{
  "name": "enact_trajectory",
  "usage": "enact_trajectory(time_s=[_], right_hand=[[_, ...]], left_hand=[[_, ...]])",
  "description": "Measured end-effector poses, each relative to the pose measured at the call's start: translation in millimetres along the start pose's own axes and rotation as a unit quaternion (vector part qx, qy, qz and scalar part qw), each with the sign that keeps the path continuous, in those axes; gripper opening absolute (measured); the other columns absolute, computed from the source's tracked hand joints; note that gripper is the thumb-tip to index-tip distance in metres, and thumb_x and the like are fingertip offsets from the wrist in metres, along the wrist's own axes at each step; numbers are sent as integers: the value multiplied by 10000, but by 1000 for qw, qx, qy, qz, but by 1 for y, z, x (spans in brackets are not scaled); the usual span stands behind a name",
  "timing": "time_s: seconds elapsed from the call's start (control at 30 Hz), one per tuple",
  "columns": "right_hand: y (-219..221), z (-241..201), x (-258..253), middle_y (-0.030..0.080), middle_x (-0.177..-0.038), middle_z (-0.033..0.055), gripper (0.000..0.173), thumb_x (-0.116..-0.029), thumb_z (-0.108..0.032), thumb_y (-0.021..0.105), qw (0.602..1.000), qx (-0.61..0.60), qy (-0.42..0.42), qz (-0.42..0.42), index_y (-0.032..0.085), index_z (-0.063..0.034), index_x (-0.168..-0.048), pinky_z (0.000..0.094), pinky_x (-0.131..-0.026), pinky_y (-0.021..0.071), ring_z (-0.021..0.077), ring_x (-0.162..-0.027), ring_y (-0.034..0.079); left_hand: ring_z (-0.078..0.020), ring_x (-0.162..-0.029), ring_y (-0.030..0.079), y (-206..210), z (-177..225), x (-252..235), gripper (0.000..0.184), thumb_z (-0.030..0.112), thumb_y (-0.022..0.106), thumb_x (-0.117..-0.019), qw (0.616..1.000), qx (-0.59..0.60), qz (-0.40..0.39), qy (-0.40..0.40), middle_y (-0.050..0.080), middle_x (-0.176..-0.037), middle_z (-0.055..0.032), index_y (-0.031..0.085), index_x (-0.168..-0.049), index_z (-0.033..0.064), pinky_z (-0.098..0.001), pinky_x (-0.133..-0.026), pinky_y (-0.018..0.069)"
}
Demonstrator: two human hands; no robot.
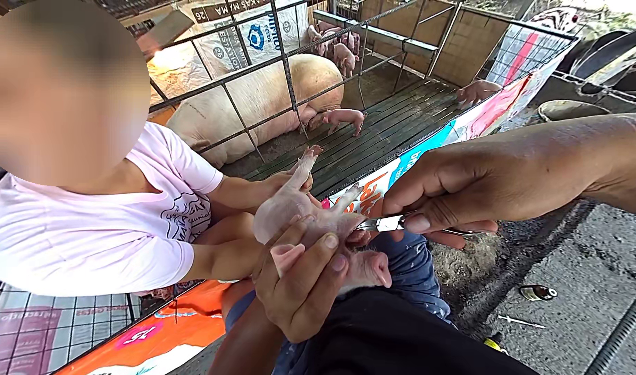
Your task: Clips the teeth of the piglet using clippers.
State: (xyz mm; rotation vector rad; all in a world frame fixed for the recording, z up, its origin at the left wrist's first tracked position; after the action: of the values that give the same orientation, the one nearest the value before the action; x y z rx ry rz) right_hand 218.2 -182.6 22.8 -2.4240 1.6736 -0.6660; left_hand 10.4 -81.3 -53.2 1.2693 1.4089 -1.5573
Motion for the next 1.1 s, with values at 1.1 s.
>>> enact_trajectory(time_s=[1.1], right_hand=[[-36,-119,-119,644,-697,-79,197,-1075,-247,526,884,365,-291,20,705,-166,-1062,173,-435,468,4,-524,567]], left_hand=[[-129,-942,678,-61,-130,-20,456,376,888,-752,857,420,210,-212,711,-1063,2,691,-1108,168,-336,-864,582]])
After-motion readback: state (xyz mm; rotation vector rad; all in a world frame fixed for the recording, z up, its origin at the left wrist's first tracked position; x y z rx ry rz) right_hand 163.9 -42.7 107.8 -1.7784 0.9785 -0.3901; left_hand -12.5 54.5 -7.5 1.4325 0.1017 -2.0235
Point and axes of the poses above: each hand's wrist, its own x-axis away from the middle knuckle, its own y-axis out of the palm, z = x × y, the point moved 5 cm from there along -x, towards the middle knuckle
